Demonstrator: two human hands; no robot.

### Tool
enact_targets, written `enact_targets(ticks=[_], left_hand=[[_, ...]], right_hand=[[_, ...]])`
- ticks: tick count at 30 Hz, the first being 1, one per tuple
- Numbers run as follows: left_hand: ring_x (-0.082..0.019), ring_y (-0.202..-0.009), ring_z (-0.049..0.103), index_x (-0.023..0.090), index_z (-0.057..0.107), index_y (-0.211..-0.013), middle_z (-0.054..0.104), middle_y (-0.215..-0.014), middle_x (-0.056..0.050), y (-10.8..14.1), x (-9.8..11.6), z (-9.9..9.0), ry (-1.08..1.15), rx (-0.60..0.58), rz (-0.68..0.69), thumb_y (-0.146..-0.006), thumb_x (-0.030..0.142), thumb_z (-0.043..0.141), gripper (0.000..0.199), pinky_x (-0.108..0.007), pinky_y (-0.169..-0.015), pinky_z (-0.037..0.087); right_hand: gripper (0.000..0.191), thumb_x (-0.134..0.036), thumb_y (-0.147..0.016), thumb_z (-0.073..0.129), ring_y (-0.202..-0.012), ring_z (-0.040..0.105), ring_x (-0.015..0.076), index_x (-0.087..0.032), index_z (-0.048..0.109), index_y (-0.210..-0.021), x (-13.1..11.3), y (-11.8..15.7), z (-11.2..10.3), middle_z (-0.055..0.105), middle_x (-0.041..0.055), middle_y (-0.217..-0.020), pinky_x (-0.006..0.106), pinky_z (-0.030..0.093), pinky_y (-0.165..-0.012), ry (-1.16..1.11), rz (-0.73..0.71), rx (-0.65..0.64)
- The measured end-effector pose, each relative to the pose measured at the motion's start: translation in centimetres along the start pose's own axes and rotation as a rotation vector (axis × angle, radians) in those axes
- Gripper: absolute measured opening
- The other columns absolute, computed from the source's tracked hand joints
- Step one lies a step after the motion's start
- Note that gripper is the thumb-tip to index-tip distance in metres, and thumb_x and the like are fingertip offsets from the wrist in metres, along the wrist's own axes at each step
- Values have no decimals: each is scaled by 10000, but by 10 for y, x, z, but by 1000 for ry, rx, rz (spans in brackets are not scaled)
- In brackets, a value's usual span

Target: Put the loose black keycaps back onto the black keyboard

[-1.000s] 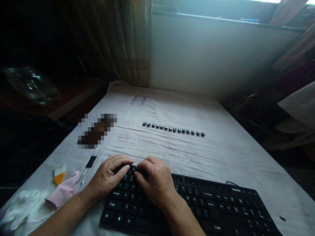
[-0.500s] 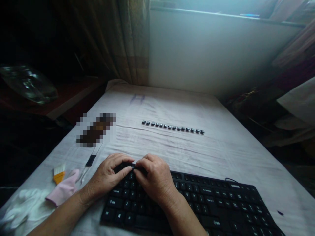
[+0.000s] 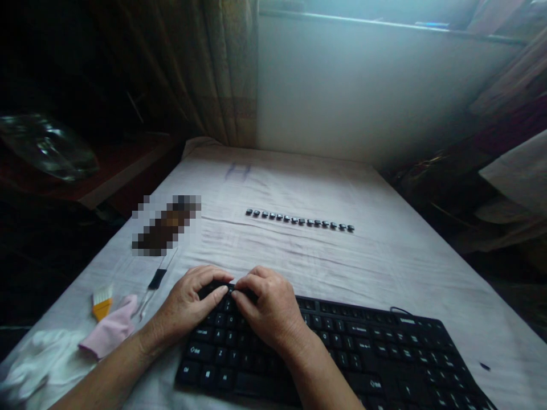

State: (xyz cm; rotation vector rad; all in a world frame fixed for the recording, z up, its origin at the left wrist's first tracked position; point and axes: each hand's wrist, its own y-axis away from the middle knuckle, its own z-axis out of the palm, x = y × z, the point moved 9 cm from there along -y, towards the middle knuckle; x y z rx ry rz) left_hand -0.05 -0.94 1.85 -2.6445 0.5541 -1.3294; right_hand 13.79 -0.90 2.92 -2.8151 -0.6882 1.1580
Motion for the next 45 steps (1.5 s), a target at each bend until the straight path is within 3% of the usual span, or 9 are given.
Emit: enact_targets(ticks=[26,45], left_hand=[[-215,-927,646,256,698,-910,723,-921,-2,-2,-3,5,7,-21,-55,-819,212,597,142,-369,-898,459],[-217,-912,639,258,691,-893,710,-908,6,-3,-2,8,-5,-26,-72,-789,160,585,178,-378,-891,451]], right_hand=[[81,-177,-819,674,-702,633,146,-227,727,-784,5,0,1,672,13,-755,240,479,-639,-28,-13,26],[109,-172,-829,663,-686,616,146,-224,730,-761,-1,-1,4,661,16,-747,244,464,-634,70,-35,44]])
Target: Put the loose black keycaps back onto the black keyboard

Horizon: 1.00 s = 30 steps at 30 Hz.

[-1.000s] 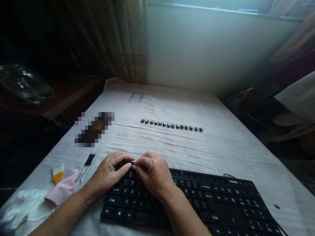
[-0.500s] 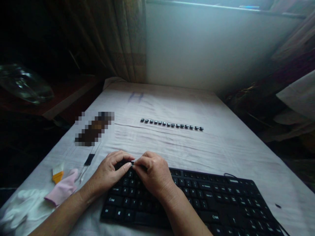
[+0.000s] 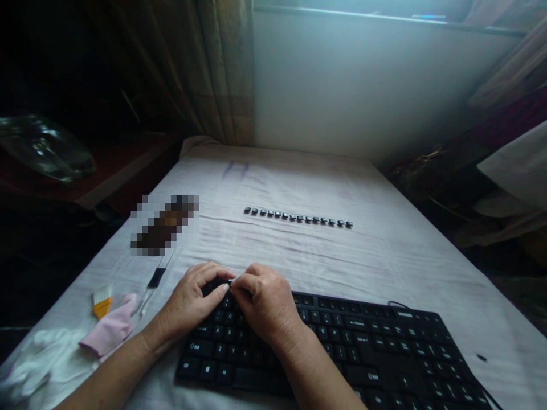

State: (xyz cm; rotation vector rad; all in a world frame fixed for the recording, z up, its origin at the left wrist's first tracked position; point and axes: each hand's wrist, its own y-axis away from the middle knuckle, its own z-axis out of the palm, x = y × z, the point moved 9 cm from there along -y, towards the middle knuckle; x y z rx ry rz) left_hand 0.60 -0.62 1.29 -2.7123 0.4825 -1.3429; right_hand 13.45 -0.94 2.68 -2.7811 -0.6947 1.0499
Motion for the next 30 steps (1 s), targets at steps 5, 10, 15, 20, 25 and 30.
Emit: enact_targets(ticks=[5,10,15,20,25,30], left_hand=[[-226,-905,641,254,688,-881,713,-900,0,0,0,-2,-7,13,-8,-781,152,596,169,-387,-876,459],[-226,-906,644,257,694,-897,714,-902,-1,-1,0,-4,-13,16,-18,-776,169,606,174,-378,-871,467],[-222,-892,647,248,698,-881,714,-886,-2,-2,2,-4,-18,9,-30,-769,179,596,166,-370,-861,469],[-221,-902,646,247,702,-872,718,-897,-7,-2,1,-4,-12,4,-44,-768,193,585,165,-370,-874,469],[-225,-921,638,252,704,-892,713,-907,-8,0,-3,-3,2,-1,-55,-776,224,582,172,-379,-895,463],[-234,-942,636,248,708,-901,718,-933,-17,0,-6,-4,29,-16,-66,-787,253,572,177,-401,-912,458]], right_hand=[[119,-132,-806,665,-693,629,141,-215,730,-751,7,-2,-1,667,11,-742,238,476,-644,-154,70,-26],[96,-168,-804,661,-704,644,143,-191,725,-736,20,-5,-7,691,9,-736,249,497,-690,-384,207,-70],[93,-212,-786,656,-722,641,156,-181,728,-736,25,-5,-6,714,18,-744,262,492,-707,-436,294,-114],[118,-254,-768,647,-729,635,164,-171,726,-739,28,-4,-5,720,27,-754,273,486,-714,-481,332,-127],[151,-310,-741,658,-709,628,167,-174,718,-715,31,-4,-5,713,20,-721,280,481,-696,-587,371,-133],[153,-332,-702,702,-688,596,152,-181,718,-683,33,-4,-7,693,3,-690,270,461,-679,-715,436,-121]])
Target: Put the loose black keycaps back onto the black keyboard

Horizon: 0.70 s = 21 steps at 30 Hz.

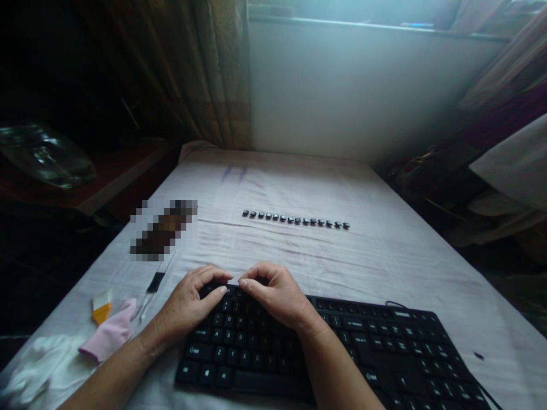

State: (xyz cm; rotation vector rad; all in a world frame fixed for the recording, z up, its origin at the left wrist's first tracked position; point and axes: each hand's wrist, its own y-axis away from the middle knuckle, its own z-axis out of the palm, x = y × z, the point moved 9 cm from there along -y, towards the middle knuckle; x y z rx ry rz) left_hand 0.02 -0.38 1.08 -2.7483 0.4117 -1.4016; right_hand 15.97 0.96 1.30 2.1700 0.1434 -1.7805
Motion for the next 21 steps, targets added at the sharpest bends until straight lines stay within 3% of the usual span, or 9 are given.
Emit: enact_targets(ticks=[4,9,13,21], left_hand=[[-239,-975,639,249,714,-935,722,-966,-25,0,-5,0,34,-22,-16,-819,276,534,216,-415,-932,463],[-237,-973,653,237,708,-960,720,-988,-46,-1,-15,0,89,-60,-50,-866,282,468,262,-424,-920,488],[-248,-1040,636,256,709,-1024,708,-1062,-49,0,-17,-1,132,-139,-53,-860,311,500,272,-446,-963,470],[-249,-1140,589,299,687,-1139,659,-1190,-41,2,-21,0,206,-263,-96,-874,313,526,311,-449,-1031,423]], right_hand=[[195,-370,-658,763,-619,525,115,-183,711,-657,4,0,-7,641,-24,-631,249,419,-638,-167,51,16],[359,-455,-615,820,-515,386,70,-167,619,-541,15,-2,-23,492,-55,-508,220,321,-524,-418,85,127],[385,-426,-520,894,-530,400,63,-162,619,-570,25,-4,-28,494,-55,-542,204,317,-512,-665,126,187],[357,-385,-515,915,-541,422,60,-157,656,-603,29,-4,-28,516,-49,-560,189,340,-519,-725,136,194]])
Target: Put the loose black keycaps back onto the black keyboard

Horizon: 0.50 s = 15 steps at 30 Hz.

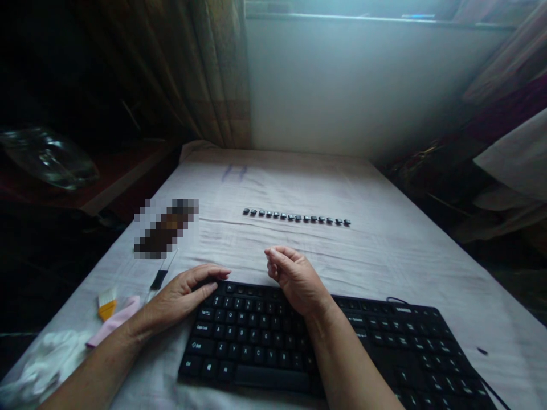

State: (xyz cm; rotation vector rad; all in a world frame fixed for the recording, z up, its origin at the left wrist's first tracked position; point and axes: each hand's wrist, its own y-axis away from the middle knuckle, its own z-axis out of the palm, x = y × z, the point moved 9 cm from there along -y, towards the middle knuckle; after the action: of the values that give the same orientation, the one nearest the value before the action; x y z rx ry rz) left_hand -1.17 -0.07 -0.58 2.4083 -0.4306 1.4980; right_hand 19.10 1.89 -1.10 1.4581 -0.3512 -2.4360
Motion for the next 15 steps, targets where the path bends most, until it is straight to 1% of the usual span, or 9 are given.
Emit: enact_targets(ticks=[3,5,7,9,12,15], left_hand=[[-258,-1186,560,310,669,-1184,630,-1254,-38,2,-1,1,-3,-69,-32,-872,317,552,333,-453,-1055,398],[-263,-1248,512,324,643,-1232,591,-1320,-30,4,0,2,-33,-131,-47,-861,303,575,378,-460,-1098,344],[-261,-1284,479,327,623,-1261,567,-1355,-29,5,0,2,-60,-160,-46,-857,289,574,408,-468,-1127,297],[-259,-1285,482,324,618,-1267,567,-1357,-35,5,1,0,-69,-160,-37,-862,292,566,410,-477,-1127,300],[-265,-1267,507,317,615,-1271,579,-1346,-55,6,4,1,-94,-151,4,-856,293,570,418,-501,-1104,339],[-270,-1259,519,321,626,-1255,600,-1320,-63,7,9,0,-139,-113,49,-845,284,578,415,-525,-1097,347]], right_hand=[[359,-385,-524,912,-541,417,60,-156,644,-591,-1,0,1,508,-50,-562,195,334,-515,7,-13,-10],[361,-392,-533,906,-541,414,64,-157,636,-581,0,0,1,506,-48,-560,202,328,-509,18,-16,-13],[358,-396,-538,901,-540,409,68,-159,636,-581,0,-1,1,506,-46,-556,208,326,-507,28,-17,-14],[357,-390,-528,904,-539,405,69,-160,636,-579,0,-1,1,503,-48,-555,211,328,-506,24,-16,-4],[360,-378,-513,911,-546,410,66,-159,632,-579,-1,-1,1,503,-51,-563,204,337,-508,2,-16,4],[360,-374,-539,904,-540,414,60,-151,624,-579,-1,0,4,500,-51,-553,191,344,-498,2,-16,-22]])
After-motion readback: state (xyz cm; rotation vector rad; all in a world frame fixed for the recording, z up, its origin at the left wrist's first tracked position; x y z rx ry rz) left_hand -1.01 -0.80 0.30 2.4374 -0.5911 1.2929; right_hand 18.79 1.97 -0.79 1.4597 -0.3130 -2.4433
